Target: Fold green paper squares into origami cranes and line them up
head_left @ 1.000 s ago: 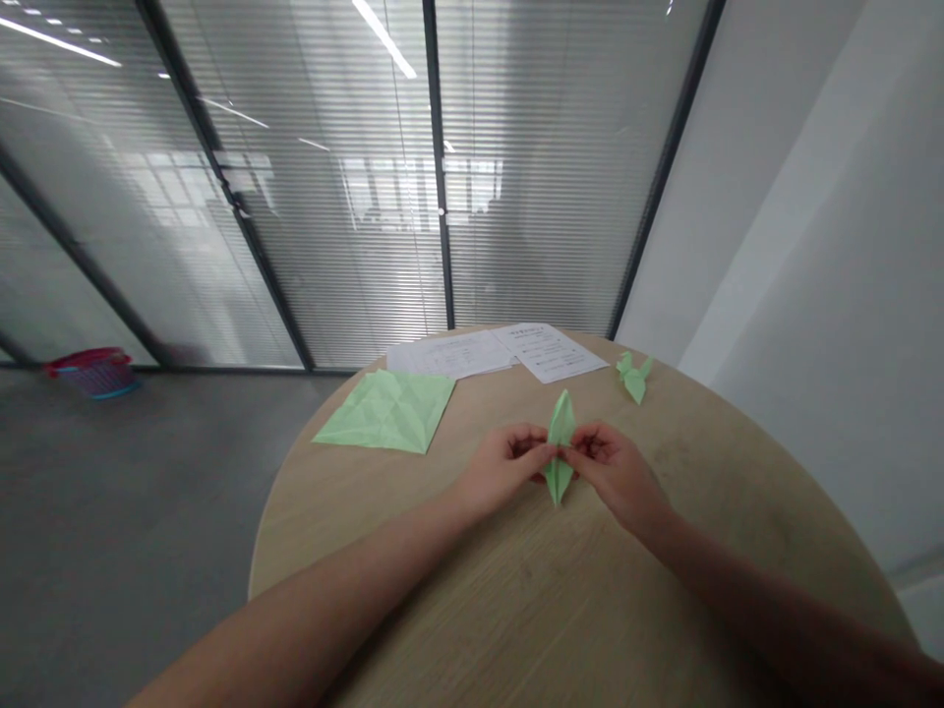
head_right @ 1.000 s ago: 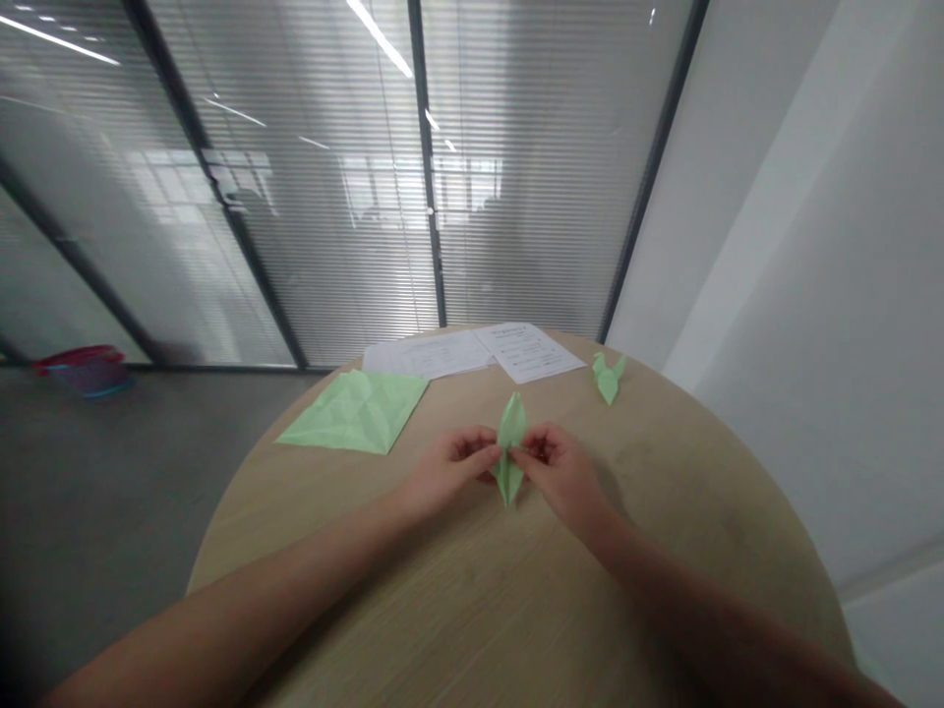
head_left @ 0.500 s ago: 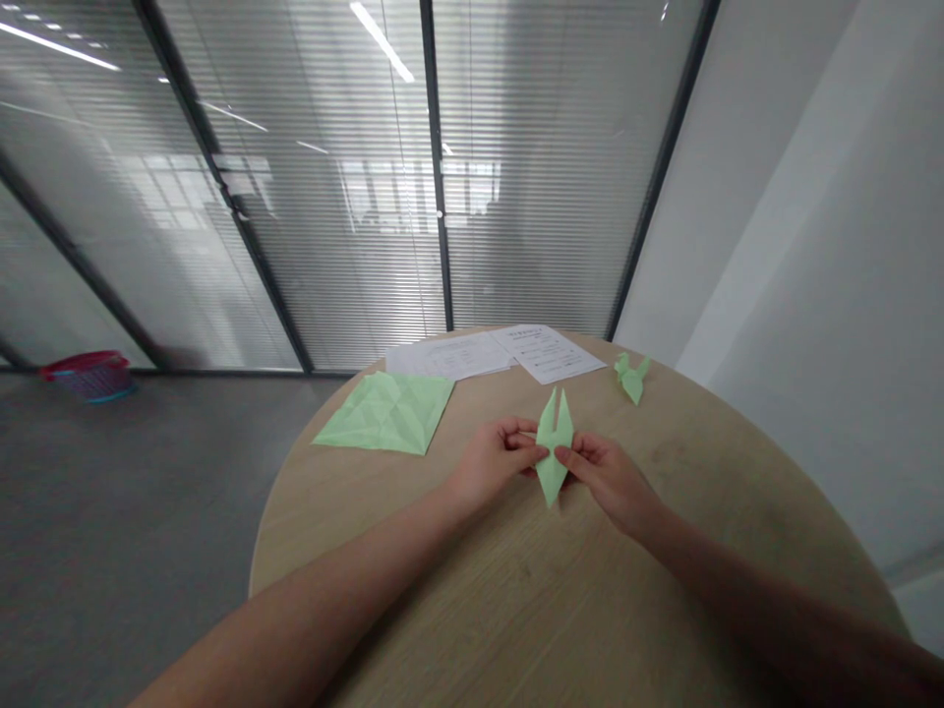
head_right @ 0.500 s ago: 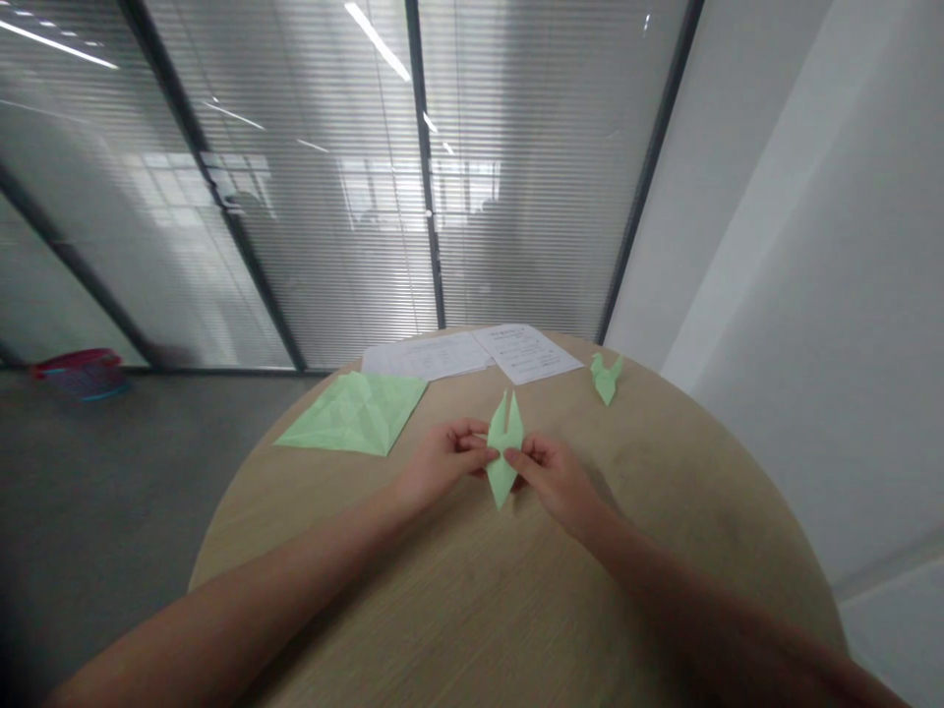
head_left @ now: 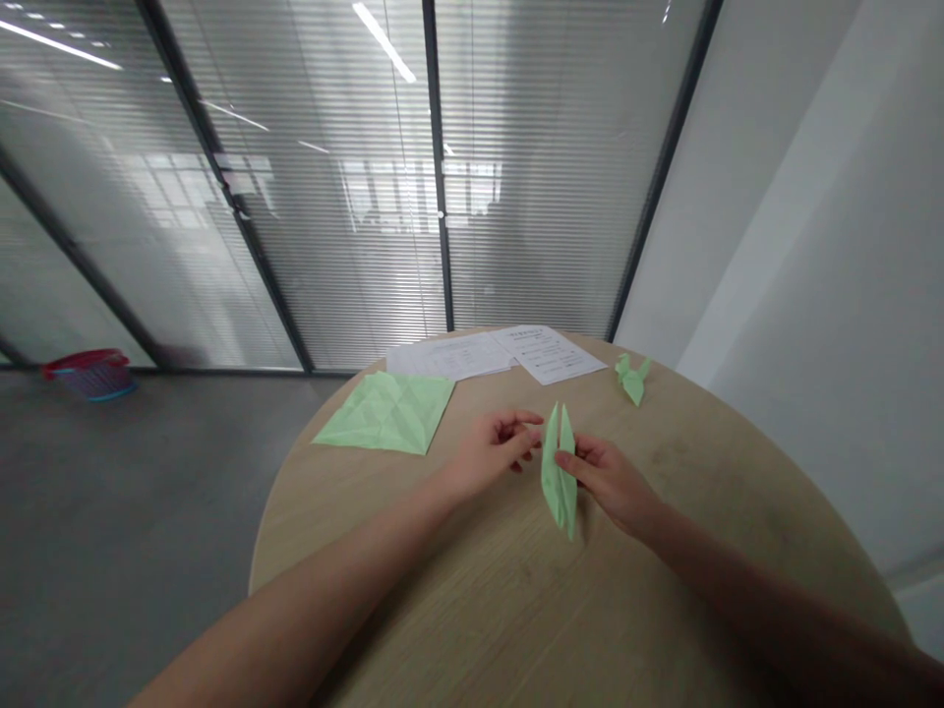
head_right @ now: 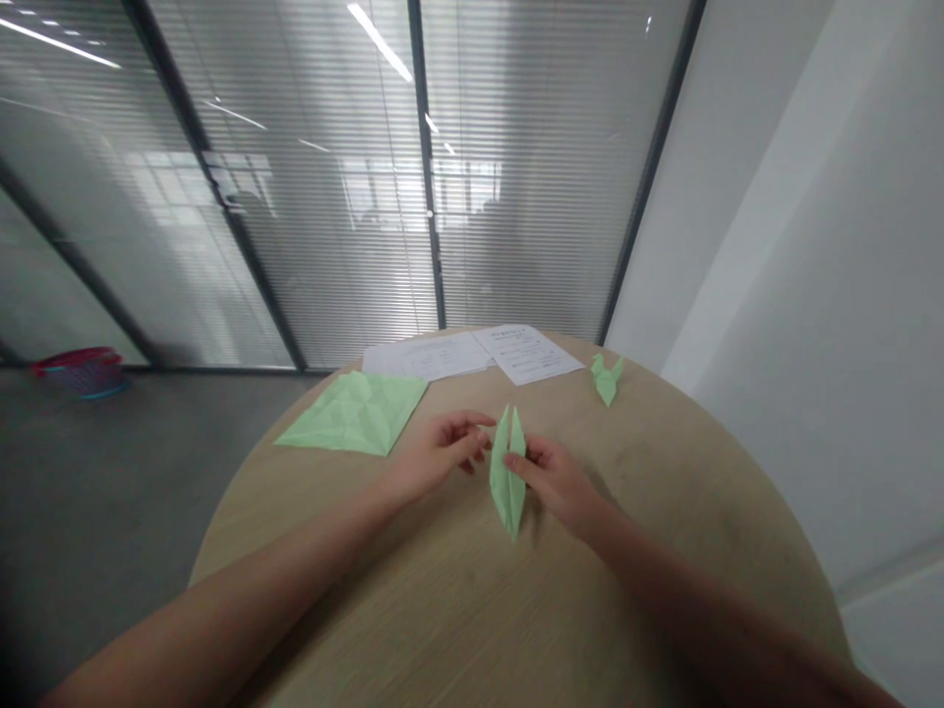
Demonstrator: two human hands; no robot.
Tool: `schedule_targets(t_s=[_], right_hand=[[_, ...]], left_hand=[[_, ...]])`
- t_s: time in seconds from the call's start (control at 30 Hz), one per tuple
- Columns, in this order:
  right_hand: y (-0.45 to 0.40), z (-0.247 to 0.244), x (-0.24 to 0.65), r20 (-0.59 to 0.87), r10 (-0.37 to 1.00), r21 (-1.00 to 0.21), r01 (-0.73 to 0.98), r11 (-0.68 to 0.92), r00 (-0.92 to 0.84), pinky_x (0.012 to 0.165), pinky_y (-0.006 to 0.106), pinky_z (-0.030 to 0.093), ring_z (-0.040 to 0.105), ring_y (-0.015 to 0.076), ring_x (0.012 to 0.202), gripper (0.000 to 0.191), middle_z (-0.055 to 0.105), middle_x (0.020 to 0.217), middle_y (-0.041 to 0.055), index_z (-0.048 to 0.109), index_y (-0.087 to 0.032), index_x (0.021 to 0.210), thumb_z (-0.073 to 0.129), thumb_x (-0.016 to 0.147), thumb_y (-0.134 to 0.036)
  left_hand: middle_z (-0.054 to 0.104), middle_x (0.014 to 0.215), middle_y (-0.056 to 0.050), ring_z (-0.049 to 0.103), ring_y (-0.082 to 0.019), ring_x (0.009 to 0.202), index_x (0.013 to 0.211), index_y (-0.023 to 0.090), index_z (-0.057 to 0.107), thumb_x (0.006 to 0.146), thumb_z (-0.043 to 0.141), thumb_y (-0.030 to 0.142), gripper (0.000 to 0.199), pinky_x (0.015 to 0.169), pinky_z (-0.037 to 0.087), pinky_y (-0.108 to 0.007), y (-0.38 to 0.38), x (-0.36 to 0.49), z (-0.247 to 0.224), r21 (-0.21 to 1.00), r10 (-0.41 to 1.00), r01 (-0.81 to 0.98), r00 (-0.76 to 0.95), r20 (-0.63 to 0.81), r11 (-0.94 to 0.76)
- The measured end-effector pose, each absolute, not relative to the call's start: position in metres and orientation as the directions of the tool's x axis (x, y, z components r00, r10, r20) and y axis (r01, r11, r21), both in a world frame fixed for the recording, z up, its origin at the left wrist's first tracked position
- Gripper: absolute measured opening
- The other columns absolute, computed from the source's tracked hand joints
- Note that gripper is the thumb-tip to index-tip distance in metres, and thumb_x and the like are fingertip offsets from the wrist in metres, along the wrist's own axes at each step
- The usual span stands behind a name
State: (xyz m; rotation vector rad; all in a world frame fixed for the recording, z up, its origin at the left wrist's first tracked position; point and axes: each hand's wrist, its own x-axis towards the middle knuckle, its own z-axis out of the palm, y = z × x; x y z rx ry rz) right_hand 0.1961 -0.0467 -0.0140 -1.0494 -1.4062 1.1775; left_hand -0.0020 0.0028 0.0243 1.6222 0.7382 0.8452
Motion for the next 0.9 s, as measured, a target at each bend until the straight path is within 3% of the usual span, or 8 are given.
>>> schedule_targets(t_s=[0.27,0.6,0.9], right_hand=[[-0.055,-0.013,0.196,0.1,0.959,-0.99,0.068,0.122,-0.266,0.065,0.029,0.05,0.061,0.0177,0.069,0.045,0.068,0.077,0.0036,0.073,-0.018,0.087,0.075,0.079,-0.062],[-0.055,-0.012,0.196,0.126,0.957,-0.984,0.09,0.154,-0.263,0.067,0.031,0.052,0.063,0.0191,0.07,0.041,0.069,0.078,0.0038,0.073,-0.02,0.088,0.075,0.078,-0.059],[-0.057,-0.015,0.193,0.221,0.96,-0.95,0.183,0.251,-0.172,0.068,0.031,0.051,0.062,0.0203,0.073,0.032,0.068,0.079,0.0039,0.073,-0.02,0.089,0.07,0.084,-0.052]], left_hand=[[0.074,0.096,-0.006,0.062,-0.01,0.068,0.119,0.018,0.072,0.088,0.069,0.031,0.034,0.059,0.054,-0.022,0.005,-0.013,0.037,0.946,0.782,0.057,0.58,0.228,-0.318],[0.075,0.084,-0.003,0.065,-0.013,0.072,0.097,0.019,0.078,0.086,0.067,0.021,0.015,0.064,0.052,-0.023,-0.002,-0.016,0.048,0.738,0.721,0.232,0.524,0.454,-0.634],[0.074,0.08,-0.003,0.065,-0.012,0.067,0.085,0.018,0.073,0.088,0.067,0.02,0.007,0.062,0.051,-0.023,-0.011,-0.015,0.048,0.635,0.675,0.271,0.475,0.565,-0.723]])
